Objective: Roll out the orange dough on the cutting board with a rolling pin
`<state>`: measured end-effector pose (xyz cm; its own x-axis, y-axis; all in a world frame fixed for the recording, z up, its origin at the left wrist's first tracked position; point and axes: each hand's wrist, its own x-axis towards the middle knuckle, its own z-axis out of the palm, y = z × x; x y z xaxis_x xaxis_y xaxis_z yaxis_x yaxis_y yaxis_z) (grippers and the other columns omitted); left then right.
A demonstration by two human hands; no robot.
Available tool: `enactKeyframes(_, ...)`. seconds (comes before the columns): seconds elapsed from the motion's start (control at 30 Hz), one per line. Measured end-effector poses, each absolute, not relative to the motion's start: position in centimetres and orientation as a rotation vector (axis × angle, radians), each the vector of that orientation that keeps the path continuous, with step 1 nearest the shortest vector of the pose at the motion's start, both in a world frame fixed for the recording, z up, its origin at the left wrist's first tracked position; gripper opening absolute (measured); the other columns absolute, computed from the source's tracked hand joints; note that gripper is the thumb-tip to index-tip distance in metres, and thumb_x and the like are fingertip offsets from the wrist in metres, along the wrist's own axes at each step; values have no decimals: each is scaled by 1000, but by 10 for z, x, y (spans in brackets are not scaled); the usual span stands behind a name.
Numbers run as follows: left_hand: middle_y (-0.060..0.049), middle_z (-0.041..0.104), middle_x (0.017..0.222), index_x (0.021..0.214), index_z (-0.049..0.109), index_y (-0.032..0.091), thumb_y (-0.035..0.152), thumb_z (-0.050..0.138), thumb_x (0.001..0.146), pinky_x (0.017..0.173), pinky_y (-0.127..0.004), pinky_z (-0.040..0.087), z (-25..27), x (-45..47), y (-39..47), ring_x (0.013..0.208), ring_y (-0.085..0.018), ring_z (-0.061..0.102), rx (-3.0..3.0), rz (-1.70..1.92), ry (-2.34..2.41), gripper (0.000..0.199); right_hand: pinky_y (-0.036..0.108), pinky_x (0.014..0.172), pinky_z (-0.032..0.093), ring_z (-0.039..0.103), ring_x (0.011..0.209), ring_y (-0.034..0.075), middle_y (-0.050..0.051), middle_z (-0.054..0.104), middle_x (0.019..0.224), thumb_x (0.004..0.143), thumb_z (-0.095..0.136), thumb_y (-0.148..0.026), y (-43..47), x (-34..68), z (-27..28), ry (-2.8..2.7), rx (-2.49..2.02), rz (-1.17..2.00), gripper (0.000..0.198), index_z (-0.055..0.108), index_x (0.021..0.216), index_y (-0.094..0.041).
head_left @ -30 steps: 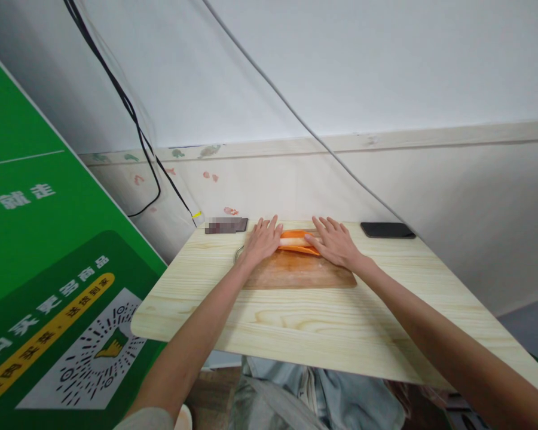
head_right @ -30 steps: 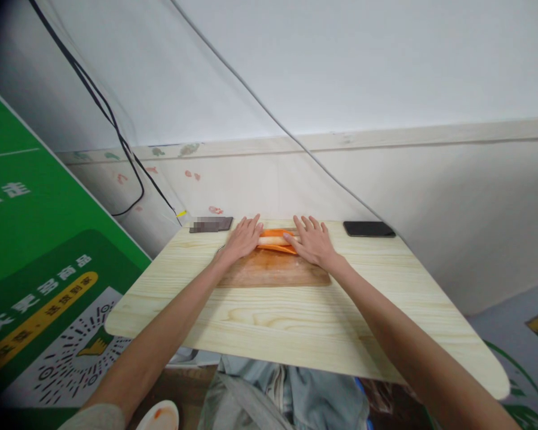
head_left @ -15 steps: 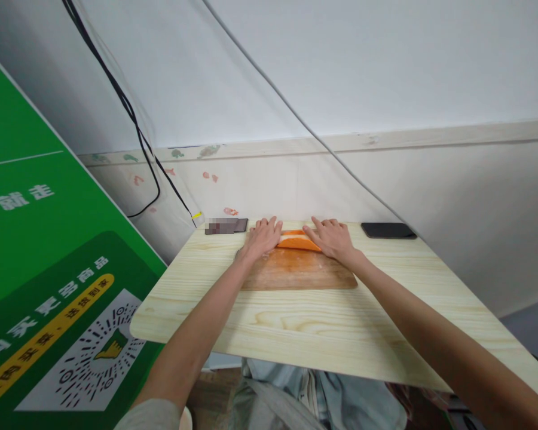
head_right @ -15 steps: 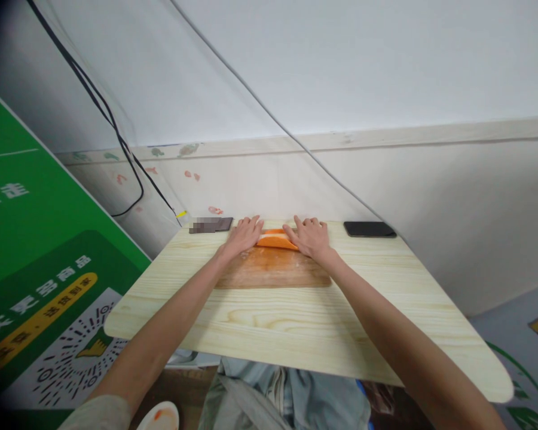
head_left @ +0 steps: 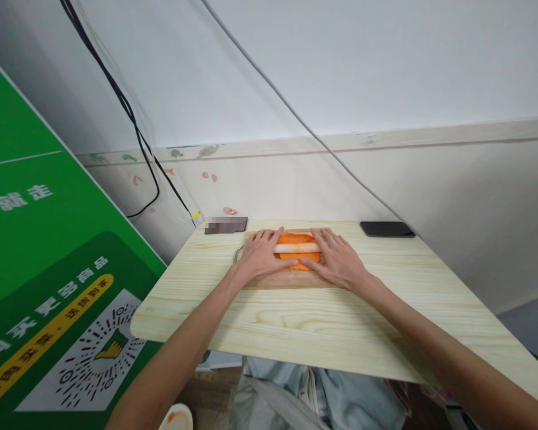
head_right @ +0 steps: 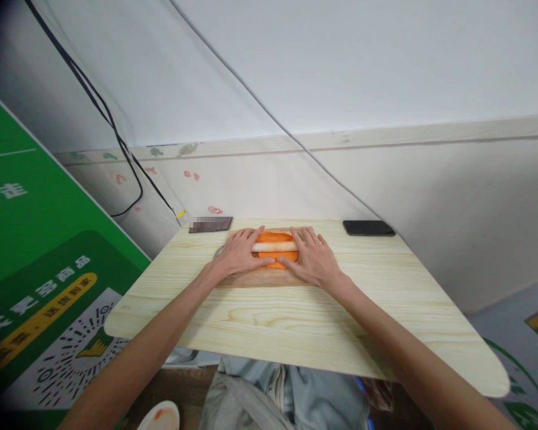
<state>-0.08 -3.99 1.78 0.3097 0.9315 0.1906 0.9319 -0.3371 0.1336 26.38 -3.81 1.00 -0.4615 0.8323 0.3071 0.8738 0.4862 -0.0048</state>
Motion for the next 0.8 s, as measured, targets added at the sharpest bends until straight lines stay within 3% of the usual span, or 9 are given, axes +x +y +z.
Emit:
enactKeyframes(0.2, -23, 40, 177, 180, 4, 25, 95, 67, 79, 130, -59, 33, 27, 2, -31, 164, -43, 35, -2520, -337, -1892, 138, 57, 129, 32, 43, 161, 35, 25, 49, 171, 113, 13, -66, -20, 254, 15, -2452, -1629, -174, 84, 28, 178, -14)
enactKeyframes(0.33, -21, 23, 185, 180, 1, 30, 94, 68, 79, 132, -68, 24, 31, 5, -30, 172, -46, 16, -2475, -291, -1906, 138, 59, 125, 35, 49, 154, 36, 28, 58, 162, 114, 13, -63, -8, 241, 23, -2399, -1751, -138, 83, 24, 177, -10)
enactKeyframes(0.47, -20, 17, 186, 180, 2, 30, 96, 65, 79, 133, -73, 21, 32, 6, -32, 173, -47, 11, -2483, -261, -1922, 136, 67, 120, 34, 59, 141, 42, 32, 64, 151, 114, 18, -63, 5, 225, 30, -2330, -1920, -111, 82, 25, 176, -9)
enactKeyframes(0.6, -19, 14, 187, 180, 4, 30, 102, 62, 74, 133, -72, 21, 30, 3, -33, 173, -47, 11, -2526, -252, -1994, 141, 70, 117, 34, 63, 136, 43, 33, 66, 148, 115, 22, -56, 20, 212, 38, -2301, -2020, -40, 72, 44, 167, -11)
enactKeyframes(0.8, -20, 14, 187, 181, 9, 26, 101, 56, 79, 133, -69, 20, 28, 1, -33, 173, -47, 10, -2596, -217, -2013, 135, 63, 113, 41, 61, 138, 42, 31, 66, 145, 115, 24, -40, 36, 204, 49, -2288, -2103, 68, 64, 72, 140, -7)
